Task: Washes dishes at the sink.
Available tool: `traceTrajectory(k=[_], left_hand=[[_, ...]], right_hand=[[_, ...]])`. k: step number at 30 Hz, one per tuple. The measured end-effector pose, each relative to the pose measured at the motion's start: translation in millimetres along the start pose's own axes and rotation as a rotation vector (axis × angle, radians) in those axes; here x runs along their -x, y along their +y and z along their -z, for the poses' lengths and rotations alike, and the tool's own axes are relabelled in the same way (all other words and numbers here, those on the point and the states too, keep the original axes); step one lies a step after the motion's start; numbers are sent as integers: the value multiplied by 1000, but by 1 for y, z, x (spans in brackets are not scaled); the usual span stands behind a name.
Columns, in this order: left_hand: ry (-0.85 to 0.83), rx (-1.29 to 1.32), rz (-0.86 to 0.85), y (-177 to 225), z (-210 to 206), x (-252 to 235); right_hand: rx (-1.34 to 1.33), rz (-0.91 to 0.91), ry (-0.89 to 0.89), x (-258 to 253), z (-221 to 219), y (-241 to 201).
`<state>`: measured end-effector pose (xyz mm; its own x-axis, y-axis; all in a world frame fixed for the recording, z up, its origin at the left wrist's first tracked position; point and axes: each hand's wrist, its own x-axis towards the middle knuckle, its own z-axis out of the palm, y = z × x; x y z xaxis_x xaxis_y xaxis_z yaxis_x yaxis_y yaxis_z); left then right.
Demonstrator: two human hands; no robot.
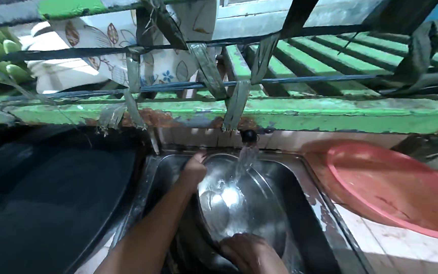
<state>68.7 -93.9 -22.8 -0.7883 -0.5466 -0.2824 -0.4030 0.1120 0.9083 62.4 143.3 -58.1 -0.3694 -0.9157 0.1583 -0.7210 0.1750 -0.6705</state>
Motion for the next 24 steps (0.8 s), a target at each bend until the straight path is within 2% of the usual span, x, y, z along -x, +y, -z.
traceTrajectory(k=[1, 5, 7, 8, 9, 11, 12, 13, 14, 17, 20, 22, 24], left_hand=[[-3, -49, -49, -1, -4, 4], [-25, -359, -95, 16, -17, 15], [-28, -494, -112, 17, -17, 14], [-21, -545, -118, 16, -15, 13], [-15, -578, -117, 16, -12, 12], [4, -616, -115, 18, -7, 16], [6, -635, -120, 20, -6, 19], [-4, -650, -131, 23, -5, 25], [-21, -672, -129, 29, -4, 31], [-33, -710, -114, 44, 1, 58], [122, -604, -162, 35, 10, 85], [200, -700, -220, 21, 13, 85], [192, -849, -236, 13, 17, 73]], right_hand=[[-136, -123, -10, -9, 2, 4], [-884, -589, 332, -90, 23, 42], [-1080, -780, 384, -128, 47, 45], [-1005, -795, 361, -141, 54, 41], [-782, -746, 286, -150, 58, 35], [-98, -524, 25, -159, 60, 26], [140, -406, -92, -163, 56, 29], [252, -338, -190, -168, 50, 34], [279, -326, -241, -172, 47, 38], [324, -429, -176, -177, 47, 58], [302, -631, -242, -179, 57, 67], [343, -557, -243, -179, 57, 64], [329, -317, -182, -177, 53, 52]])
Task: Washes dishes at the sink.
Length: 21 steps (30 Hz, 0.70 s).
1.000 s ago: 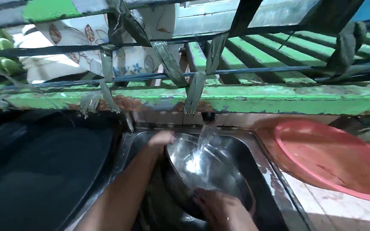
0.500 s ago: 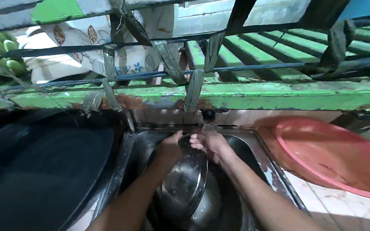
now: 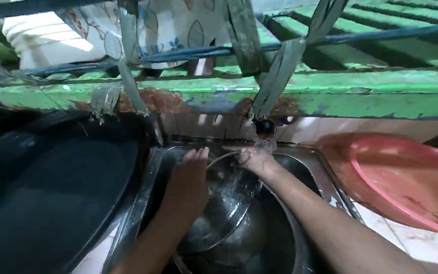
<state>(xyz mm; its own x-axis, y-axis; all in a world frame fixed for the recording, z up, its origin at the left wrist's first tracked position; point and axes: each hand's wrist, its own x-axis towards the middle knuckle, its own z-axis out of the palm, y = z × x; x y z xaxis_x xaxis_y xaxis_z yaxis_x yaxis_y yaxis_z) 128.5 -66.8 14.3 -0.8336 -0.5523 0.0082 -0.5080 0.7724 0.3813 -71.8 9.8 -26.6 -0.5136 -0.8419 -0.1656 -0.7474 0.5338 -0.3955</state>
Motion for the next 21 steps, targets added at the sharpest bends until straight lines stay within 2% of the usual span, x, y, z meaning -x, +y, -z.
traceTrajectory(k=[2, 3, 5, 7, 9, 10, 12, 13, 15, 16, 18, 20, 21], left_hand=[[-69, -51, 17, -4, -3, -14], [-65, -14, 16, -5, -5, -15], [90, 124, -18, -11, -16, -4], [219, 259, 10, -10, -24, 17], [180, 293, 93, -5, -24, 30], [121, 275, 108, -3, -25, 32], [-25, 193, 96, 1, -25, 23], [-80, 161, 80, 5, -24, 14], [-69, 183, 47, 10, -28, 0], [-28, 226, 38, 10, -31, -1], [38, 308, 64, 9, -31, 8], [1, 385, 198, 13, -20, 23], [-17, 407, 236, 13, -18, 27]], right_hand=[[-10, 174, 57, 8, 10, -24], [-5, 182, 72, 9, 16, -29], [44, 79, 102, 10, 23, -19], [102, -50, 98, 7, 15, 18], [82, -211, 12, 2, 11, 37], [83, -219, -6, 4, 12, 35], [37, -48, 40, 14, 12, 17], [-14, 112, 123, 14, 8, 6], [-10, 393, 203, 12, 3, -15], [7, 419, 201, 10, 4, -19], [44, 203, 72, 8, 17, -13], [145, -95, -149, 0, 28, 5], [187, -173, -228, -3, 30, 10]])
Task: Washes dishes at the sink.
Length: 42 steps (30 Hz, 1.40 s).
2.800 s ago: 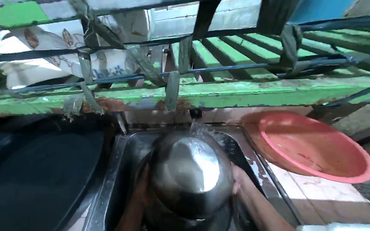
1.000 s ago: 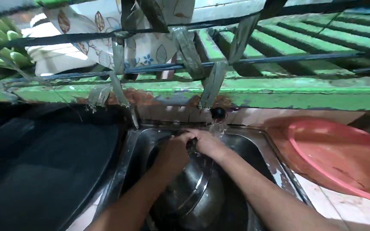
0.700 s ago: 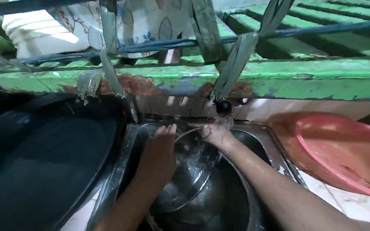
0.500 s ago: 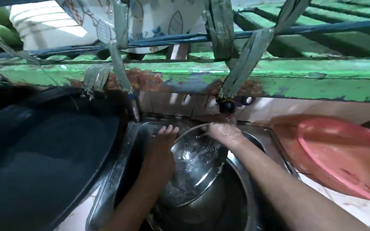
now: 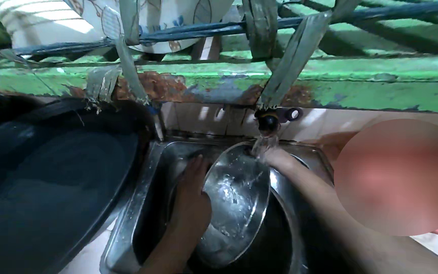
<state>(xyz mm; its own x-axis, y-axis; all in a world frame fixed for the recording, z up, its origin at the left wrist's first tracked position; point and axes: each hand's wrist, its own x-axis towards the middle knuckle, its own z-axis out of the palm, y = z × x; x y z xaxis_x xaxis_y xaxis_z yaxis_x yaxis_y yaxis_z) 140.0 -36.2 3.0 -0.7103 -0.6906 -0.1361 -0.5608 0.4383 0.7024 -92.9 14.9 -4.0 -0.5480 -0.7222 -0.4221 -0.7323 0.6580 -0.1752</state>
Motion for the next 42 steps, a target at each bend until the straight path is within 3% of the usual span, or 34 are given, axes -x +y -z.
traceTrajectory(k=[2, 5, 7, 9, 13, 15, 18, 20, 22, 24, 26, 27, 29, 31, 32, 34, 35, 37, 38, 39, 41, 42], left_hand=[[-65, -18, -17, -2, -3, -2], [-172, -67, -114, 3, -15, -15], [-109, -8, -156, 4, -22, -17], [-75, 14, -120, 2, -18, -18], [-54, 70, -4, -8, -7, -26], [-32, 89, -12, -11, -9, -32], [-56, 77, -47, -1, -13, -36], [-81, 77, -58, 12, -12, -37], [-69, 90, -63, 22, -8, -39], [-35, 59, -93, 27, -10, -46], [-34, 33, -89, 27, -19, -54], [-40, 39, -87, 25, -25, -57], [-26, 72, -98, 18, -37, -61], [-10, 79, -60, 12, -38, -66], [-22, 70, -15, 11, -32, -69], [13, 78, 67, 9, -15, -77], [67, 98, 76, 4, -5, -78], [147, 154, 100, -15, 8, -76], [168, 180, 127, -28, 11, -74], [196, 251, 171, -43, 10, -70], [239, 479, 308, -69, -5, -58], [257, 577, 377, -81, -16, -52]], right_hand=[[-15, 13, 11, 2, -1, 1], [-64, 340, 147, 20, -8, -20], [-135, 496, 143, 13, -8, -21], [-375, 438, -12, 7, 2, -5], [-858, 191, 238, 21, -6, 15], [-1077, 270, 73, 9, -26, 19], [-796, 277, -161, -20, -53, 12], [-832, 186, -59, -38, -81, 18], [-1244, 42, 89, -49, -129, 27], [-1618, -186, 89, -44, -178, 20], [-1485, -239, -56, -12, -198, -4], [-1256, -100, -153, 9, -192, -18], [-920, 99, -150, 48, -163, -52], [-1022, 71, -142, 70, -139, -74], [-976, 120, -218, 78, -127, -73], [-594, 281, -393, 81, -123, -49], [-378, 277, -383, 74, -135, -31], [-185, 119, -178, 52, -155, 19], [-267, 6, -45, 41, -156, 42], [-498, -113, 69, 33, -151, 55], [-1067, -413, 114, 30, -126, 53], [-1197, -520, 117, 28, -114, 48]])
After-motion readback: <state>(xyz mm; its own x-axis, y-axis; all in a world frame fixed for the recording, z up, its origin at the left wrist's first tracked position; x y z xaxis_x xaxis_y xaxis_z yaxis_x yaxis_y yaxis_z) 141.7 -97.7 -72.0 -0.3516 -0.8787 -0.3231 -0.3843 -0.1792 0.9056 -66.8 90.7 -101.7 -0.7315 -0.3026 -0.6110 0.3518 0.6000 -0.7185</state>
